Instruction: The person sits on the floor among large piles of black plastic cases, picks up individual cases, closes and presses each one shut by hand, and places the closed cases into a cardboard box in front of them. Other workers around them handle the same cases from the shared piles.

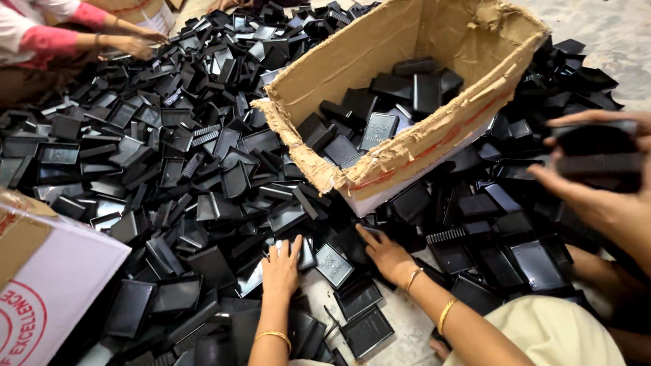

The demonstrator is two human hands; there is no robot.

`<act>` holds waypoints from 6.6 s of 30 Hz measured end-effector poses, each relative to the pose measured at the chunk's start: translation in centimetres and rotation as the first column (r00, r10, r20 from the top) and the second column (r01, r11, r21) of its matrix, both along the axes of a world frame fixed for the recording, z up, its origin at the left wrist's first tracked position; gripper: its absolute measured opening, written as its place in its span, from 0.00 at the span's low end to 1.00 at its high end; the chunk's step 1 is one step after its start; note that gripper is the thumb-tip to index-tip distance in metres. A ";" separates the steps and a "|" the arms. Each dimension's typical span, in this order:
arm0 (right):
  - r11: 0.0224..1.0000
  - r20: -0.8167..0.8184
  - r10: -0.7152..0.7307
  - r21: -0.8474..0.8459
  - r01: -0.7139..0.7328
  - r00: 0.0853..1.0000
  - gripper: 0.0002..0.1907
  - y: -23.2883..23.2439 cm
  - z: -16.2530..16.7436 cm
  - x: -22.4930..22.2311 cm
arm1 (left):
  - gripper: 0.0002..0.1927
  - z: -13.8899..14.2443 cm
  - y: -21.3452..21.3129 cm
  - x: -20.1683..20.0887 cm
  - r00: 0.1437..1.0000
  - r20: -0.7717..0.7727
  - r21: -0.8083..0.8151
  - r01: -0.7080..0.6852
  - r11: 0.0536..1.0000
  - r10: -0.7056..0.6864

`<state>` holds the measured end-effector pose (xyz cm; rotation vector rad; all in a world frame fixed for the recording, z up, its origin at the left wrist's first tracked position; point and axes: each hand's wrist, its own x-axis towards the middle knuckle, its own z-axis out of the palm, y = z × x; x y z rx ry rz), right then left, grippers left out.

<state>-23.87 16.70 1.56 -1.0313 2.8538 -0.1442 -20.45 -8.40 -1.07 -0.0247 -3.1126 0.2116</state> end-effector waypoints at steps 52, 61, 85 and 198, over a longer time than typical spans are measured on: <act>0.315 0.538 -0.011 -0.798 0.514 0.843 0.14 5.8 -1.4 6.9 | 0.18 6.0 9.2 9.5 0.879 -0.476 0.824 0.434 0.364 0.027; 0.869 0.142 0.147 -0.492 -0.059 0.979 0.30 2.7 -2.6 6.3 | 0.21 20.8 9.0 -1.5 0.333 -0.934 0.148 0.686 0.712 -0.127; 0.969 0.318 0.084 -0.246 -0.003 0.945 0.13 4.1 -4.8 6.6 | 0.36 -6.6 8.9 2.7 0.949 0.098 0.407 0.236 0.882 -0.299; 0.284 0.466 0.475 -0.884 0.372 0.747 0.53 5.6 3.2 6.2 | 0.35 7.3 7.7 7.5 0.892 -0.337 0.889 0.406 0.210 -0.301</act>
